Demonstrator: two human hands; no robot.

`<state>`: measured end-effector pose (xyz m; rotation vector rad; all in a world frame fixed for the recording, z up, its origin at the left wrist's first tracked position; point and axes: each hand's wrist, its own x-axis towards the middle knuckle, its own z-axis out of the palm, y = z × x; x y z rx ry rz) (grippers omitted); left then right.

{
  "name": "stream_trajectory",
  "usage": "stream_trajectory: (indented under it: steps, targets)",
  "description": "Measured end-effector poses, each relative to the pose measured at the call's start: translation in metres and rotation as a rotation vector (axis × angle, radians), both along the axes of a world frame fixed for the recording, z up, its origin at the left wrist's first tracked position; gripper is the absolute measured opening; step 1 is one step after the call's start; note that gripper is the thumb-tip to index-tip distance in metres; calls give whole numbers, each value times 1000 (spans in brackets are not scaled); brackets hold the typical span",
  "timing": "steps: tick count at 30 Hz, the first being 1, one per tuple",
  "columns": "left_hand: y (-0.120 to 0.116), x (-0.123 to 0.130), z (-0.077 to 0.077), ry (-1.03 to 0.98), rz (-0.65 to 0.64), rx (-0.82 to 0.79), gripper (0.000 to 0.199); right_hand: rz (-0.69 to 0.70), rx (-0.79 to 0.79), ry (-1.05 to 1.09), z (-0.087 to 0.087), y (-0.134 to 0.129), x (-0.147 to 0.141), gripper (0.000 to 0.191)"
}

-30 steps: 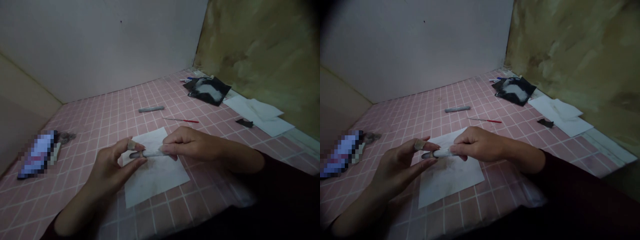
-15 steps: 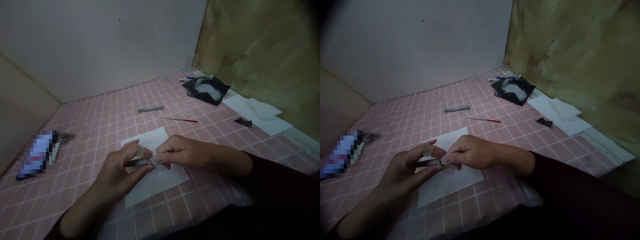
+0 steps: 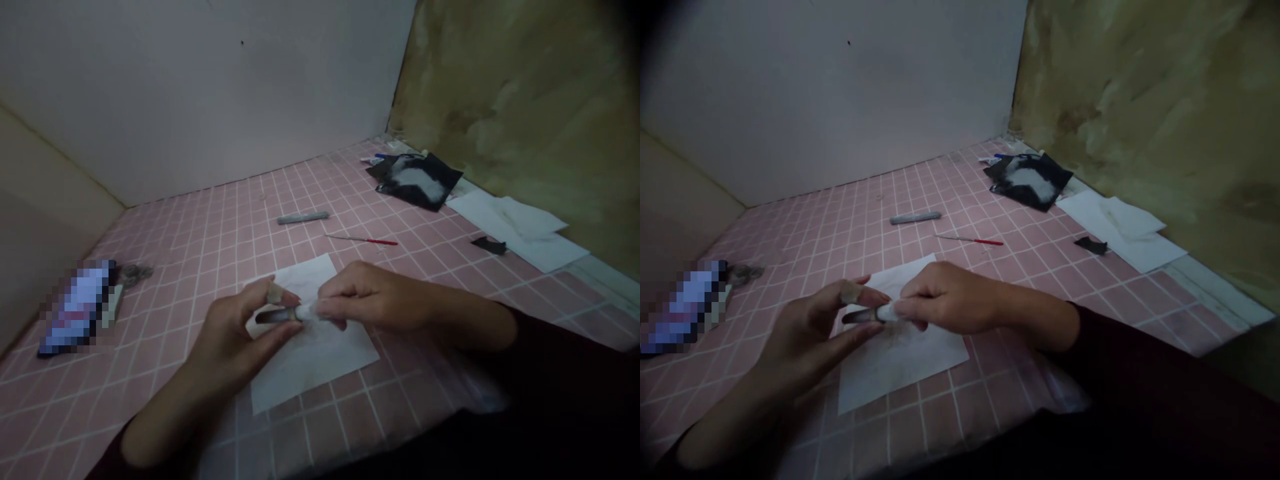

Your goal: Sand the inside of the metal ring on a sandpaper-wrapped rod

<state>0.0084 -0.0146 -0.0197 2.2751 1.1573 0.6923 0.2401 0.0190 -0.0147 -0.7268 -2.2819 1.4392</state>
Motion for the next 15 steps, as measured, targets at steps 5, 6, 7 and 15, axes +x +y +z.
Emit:
stream_trajectory:
  steps: [5,6,7,15]
  targets:
    - [-2,-1,1,38,-33,24,14,48,-42,8,0,0,0,37]
    - [-1,-1,1,36,-10,26,15,35,-29,8,0,1,1,37]
    - [-1,-2,1,31,8,26,16,21,-21,7,0,1,2,38]
    - [-1,2,1,13,-79,2,15,62,-63,2,-3,1,1,39]
